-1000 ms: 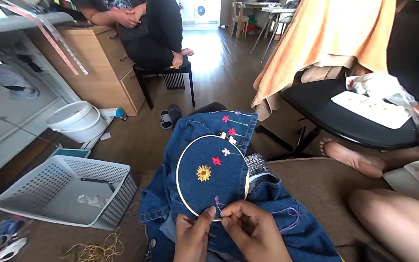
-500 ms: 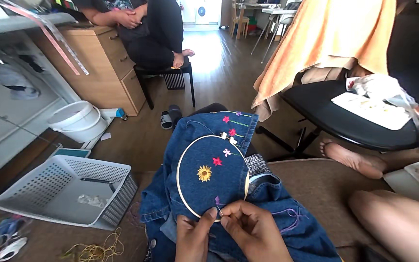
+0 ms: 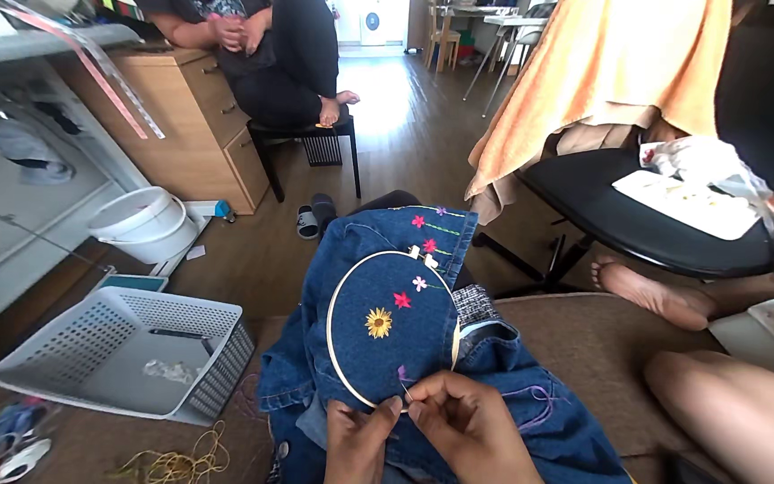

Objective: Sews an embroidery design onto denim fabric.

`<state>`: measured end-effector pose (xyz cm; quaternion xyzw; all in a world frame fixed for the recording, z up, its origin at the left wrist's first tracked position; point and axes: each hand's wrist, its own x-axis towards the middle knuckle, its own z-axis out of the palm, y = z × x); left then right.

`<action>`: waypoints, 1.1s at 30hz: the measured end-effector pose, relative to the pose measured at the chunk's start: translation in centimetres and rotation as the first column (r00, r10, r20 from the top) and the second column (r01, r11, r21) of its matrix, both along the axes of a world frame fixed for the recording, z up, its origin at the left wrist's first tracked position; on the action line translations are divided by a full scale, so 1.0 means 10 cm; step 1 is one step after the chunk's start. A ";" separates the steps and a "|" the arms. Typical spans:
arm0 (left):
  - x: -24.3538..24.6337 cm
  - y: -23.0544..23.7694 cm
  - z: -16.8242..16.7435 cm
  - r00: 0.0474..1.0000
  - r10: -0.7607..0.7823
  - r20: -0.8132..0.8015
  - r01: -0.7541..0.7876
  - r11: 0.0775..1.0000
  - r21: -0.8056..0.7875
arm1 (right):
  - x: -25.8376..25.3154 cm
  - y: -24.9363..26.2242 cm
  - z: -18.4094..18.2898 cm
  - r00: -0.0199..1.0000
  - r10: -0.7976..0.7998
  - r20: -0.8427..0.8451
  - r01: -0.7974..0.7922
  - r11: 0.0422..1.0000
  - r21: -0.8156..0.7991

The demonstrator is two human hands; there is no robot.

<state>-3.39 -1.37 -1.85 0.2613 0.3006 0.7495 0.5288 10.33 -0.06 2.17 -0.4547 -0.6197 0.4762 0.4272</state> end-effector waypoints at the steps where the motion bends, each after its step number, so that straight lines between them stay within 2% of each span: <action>1: 0.00 0.00 0.00 1.000 -0.001 -0.005 0.001 1.000 0.001 | 0.00 0.00 0.00 1.000 0.001 0.002 -0.001 1.000 0.000; 18: -0.01 0.01 -0.01 0.999 -0.005 -0.035 0.005 1.000 0.012 | 0.02 0.02 0.02 1.000 0.018 0.003 -0.018 1.000 -0.002; 28: -0.03 0.00 0.05 0.994 -0.042 0.103 0.045 0.999 -0.030 | 0.06 -0.01 0.04 0.984 0.052 -0.168 -0.056 0.998 -0.016; 33: -0.03 0.01 0.03 0.995 -0.043 0.094 0.044 0.999 -0.018 | 0.03 -0.02 0.03 0.992 0.047 -0.118 -0.046 0.999 0.013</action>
